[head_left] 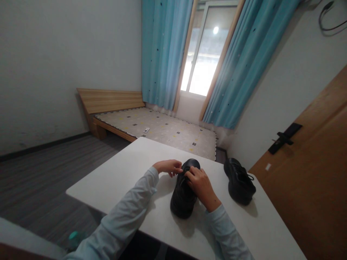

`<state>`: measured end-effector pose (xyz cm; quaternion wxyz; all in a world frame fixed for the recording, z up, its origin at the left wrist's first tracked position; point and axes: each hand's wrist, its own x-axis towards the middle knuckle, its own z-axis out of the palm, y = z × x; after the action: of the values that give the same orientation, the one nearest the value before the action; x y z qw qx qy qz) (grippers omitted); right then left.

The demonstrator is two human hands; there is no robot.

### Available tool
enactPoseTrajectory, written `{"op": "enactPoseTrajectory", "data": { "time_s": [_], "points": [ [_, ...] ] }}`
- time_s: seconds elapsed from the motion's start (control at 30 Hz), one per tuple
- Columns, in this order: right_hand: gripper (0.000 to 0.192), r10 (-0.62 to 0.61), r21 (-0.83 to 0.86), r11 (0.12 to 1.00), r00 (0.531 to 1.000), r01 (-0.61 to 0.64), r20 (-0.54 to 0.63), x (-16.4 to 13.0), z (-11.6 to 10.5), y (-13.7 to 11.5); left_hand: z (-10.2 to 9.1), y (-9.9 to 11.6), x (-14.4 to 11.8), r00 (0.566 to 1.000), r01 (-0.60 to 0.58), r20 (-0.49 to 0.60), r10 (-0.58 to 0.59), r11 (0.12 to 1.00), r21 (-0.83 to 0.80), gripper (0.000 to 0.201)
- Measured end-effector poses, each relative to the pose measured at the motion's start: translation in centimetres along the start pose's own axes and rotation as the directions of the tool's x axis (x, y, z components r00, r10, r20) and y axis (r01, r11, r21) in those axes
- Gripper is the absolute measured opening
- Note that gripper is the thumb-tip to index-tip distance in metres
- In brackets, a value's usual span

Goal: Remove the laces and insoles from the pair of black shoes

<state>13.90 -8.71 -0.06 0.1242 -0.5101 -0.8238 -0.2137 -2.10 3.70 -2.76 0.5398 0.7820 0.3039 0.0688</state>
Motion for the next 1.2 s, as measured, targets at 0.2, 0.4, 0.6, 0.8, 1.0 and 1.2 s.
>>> {"op": "enactPoseTrajectory", "data": {
  "time_s": [0.2,0.4,0.6,0.8,1.0,1.2],
  "points": [
    [0.01,-0.094,-0.002,0.996,0.995,0.093,-0.037,-0.2,-0.1,0.5,0.1,0.1,-0.1,1.0,0.013,0.001,-0.013,1.0,-0.007,0.043],
    [0.006,-0.196,-0.098,0.977,0.979,0.191,-0.048,-0.3,-0.5,0.4,0.1,0.3,-0.1,1.0,0.008,-0.004,-0.008,1.0,-0.022,0.044],
    [0.009,-0.242,-0.093,0.968,0.964,0.232,-0.114,-0.6,-0.3,0.4,0.0,0.6,-0.3,1.0,0.017,-0.01,-0.017,1.0,-0.026,0.048],
    [0.021,-0.099,0.254,0.954,0.968,0.158,-0.231,-1.5,0.1,1.2,-0.2,0.6,-0.2,1.0,0.011,-0.022,-0.011,1.0,-0.021,0.048],
    [0.019,0.195,0.641,0.767,0.94,0.032,-0.28,-1.8,-0.4,1.5,-0.2,0.9,-0.3,0.997,-0.046,-0.066,0.049,0.998,0.049,0.041],
    [0.015,0.406,0.803,0.589,0.893,-0.092,-0.195,-1.4,-1.2,1.3,0.0,2.7,-0.9,0.923,-0.24,-0.26,0.284,0.952,0.19,0.032]
  ]
}}
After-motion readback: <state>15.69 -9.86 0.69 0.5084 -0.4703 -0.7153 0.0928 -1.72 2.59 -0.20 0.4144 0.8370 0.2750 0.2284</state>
